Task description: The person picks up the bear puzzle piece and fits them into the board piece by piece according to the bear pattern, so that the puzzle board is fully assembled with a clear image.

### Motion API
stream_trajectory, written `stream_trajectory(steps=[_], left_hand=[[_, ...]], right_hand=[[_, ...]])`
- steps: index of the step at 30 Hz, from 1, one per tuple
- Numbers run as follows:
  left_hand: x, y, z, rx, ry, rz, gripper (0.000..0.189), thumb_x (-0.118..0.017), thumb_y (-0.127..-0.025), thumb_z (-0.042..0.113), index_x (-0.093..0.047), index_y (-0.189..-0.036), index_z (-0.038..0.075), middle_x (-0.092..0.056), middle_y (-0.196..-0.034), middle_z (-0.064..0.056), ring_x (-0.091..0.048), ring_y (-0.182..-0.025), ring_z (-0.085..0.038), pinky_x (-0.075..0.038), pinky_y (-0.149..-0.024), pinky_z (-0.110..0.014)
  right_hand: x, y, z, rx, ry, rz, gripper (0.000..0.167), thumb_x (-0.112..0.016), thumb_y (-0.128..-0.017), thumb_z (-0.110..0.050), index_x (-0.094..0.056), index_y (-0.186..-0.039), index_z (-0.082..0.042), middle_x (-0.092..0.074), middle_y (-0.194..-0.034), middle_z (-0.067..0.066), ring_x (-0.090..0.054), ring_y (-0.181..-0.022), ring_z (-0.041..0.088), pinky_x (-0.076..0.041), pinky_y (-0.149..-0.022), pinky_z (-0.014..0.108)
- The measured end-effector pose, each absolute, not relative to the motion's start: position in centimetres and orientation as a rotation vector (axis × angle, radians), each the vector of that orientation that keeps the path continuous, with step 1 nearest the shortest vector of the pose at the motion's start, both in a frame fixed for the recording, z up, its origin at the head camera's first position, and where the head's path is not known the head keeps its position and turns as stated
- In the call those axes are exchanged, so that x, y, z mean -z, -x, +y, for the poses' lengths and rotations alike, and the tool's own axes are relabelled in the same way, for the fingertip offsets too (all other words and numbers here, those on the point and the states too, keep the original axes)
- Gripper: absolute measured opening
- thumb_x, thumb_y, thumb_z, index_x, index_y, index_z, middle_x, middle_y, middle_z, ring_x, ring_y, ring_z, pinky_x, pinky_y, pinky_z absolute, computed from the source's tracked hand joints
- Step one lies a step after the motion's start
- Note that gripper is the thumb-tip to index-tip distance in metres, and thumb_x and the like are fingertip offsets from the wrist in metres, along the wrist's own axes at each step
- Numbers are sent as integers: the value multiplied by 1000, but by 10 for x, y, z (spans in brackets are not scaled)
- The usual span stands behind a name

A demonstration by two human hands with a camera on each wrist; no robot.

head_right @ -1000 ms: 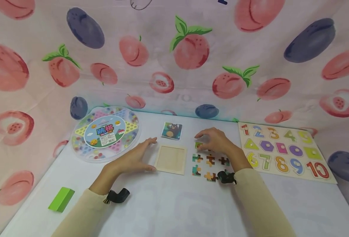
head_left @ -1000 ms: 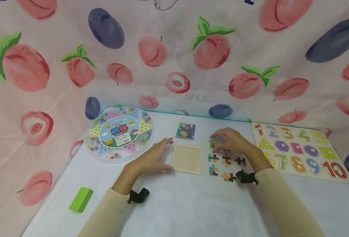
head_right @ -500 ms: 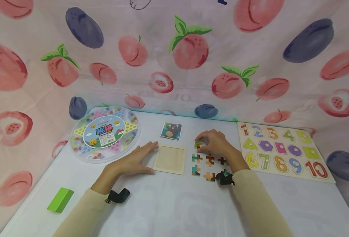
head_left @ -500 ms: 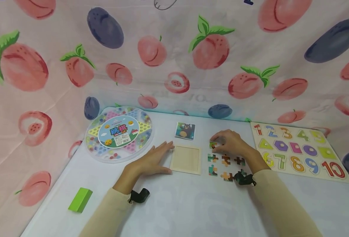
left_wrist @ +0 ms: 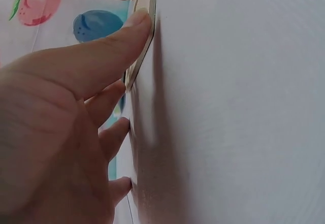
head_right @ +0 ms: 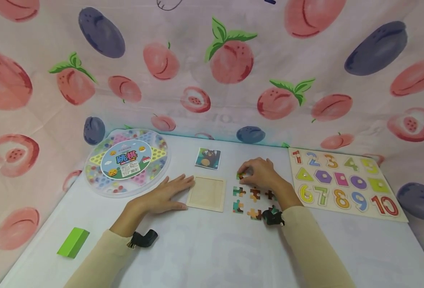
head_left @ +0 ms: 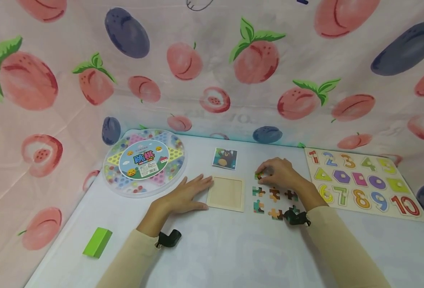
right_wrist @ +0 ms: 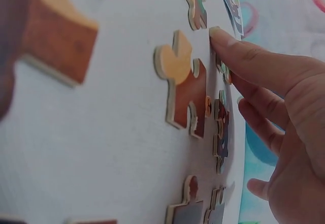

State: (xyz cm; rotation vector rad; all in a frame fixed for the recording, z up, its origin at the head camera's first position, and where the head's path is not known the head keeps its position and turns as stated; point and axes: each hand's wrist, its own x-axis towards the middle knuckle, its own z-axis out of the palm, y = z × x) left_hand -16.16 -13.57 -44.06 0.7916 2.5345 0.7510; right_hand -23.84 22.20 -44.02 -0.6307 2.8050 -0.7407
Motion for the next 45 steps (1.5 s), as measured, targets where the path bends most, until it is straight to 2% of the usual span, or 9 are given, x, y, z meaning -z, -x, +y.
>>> stream_trajectory(steps=[5, 7, 10, 13, 16, 24, 33, 40, 45], left_hand=[[441, 162, -135, -693, -791, 2558, 76, -71, -95, 38, -36, -160, 18, -24, -172, 4, -11, -163, -27, -2, -129, -65], [440, 162, -134, -674, -787, 2568, 76, -71, -95, 38, -37, -160, 19, -25, -172, 5, -12, -163, -26, -3, -129, -66], [440, 163, -133, -664, -787, 2584, 74, -72, -94, 39, -40, -158, 19, -27, -171, 5, -14, -162, -27, -4, -128, -67], [439, 163, -133, -663, -786, 2594, 72, -73, -94, 39, -43, -157, 20, -30, -170, 4, -15, -162, -28, -5, -127, -69], [437, 162, -132, -654, -778, 2598, 71, -73, -93, 39, -45, -156, 21, -30, -170, 5, -16, -162, -27, -6, -127, -68], [436, 162, -132, -648, -776, 2609, 69, -73, -93, 38, -46, -155, 20, -32, -169, 4, -18, -161, -28, -7, -127, -69], [436, 163, -129, -606, -767, 2628, 69, -74, -92, 40, -49, -153, 21, -34, -168, 4, -21, -160, -28, -11, -127, -67], [436, 164, -127, -589, -757, 2634, 68, -74, -92, 38, -49, -153, 21, -35, -168, 5, -21, -160, -28, -11, -127, -68], [435, 164, -128, -586, -755, 2637, 67, -75, -92, 38, -51, -152, 20, -36, -167, 4, -22, -160, -28, -12, -126, -69]], right_hand=[[440, 237, 221, 731, 586, 2819, 22, -85, -83, -26, -78, -102, -18, -76, -114, 5, -63, -118, 32, -18, -120, 73], [440, 236, 220, 732, 562, 2822, 21, -85, -83, -26, -77, -101, -19, -75, -112, 4, -63, -108, 29, -27, -117, 67], [440, 235, 219, 752, 536, 2819, 21, -86, -82, -25, -76, -99, -20, -73, -109, 2, -61, -97, 23, -41, -104, 53], [439, 235, 218, 790, 512, 2801, 20, -86, -82, -22, -76, -99, -19, -71, -108, 1, -62, -96, 19, -52, -93, 43], [438, 235, 218, 822, 500, 2769, 21, -85, -83, -20, -76, -101, -16, -71, -109, 3, -66, -97, 19, -58, -91, 41], [431, 236, 219, 865, 529, 2731, 21, -83, -85, -17, -77, -106, -16, -73, -109, 3, -65, -97, 19, -58, -90, 38], [422, 234, 208, 1061, 713, 2680, 27, -80, -87, -10, -77, -114, -10, -74, -112, 6, -70, -102, 21, -59, -87, 24], [415, 227, 189, 1200, 734, 2620, 27, -79, -88, -10, -77, -115, -5, -68, -119, 14, -71, -106, 29, -62, -84, 27], [418, 222, 169, 1156, 687, 2689, 27, -80, -88, -15, -77, -114, -9, -75, -114, 12, -76, -99, 26, -62, -79, 28]])
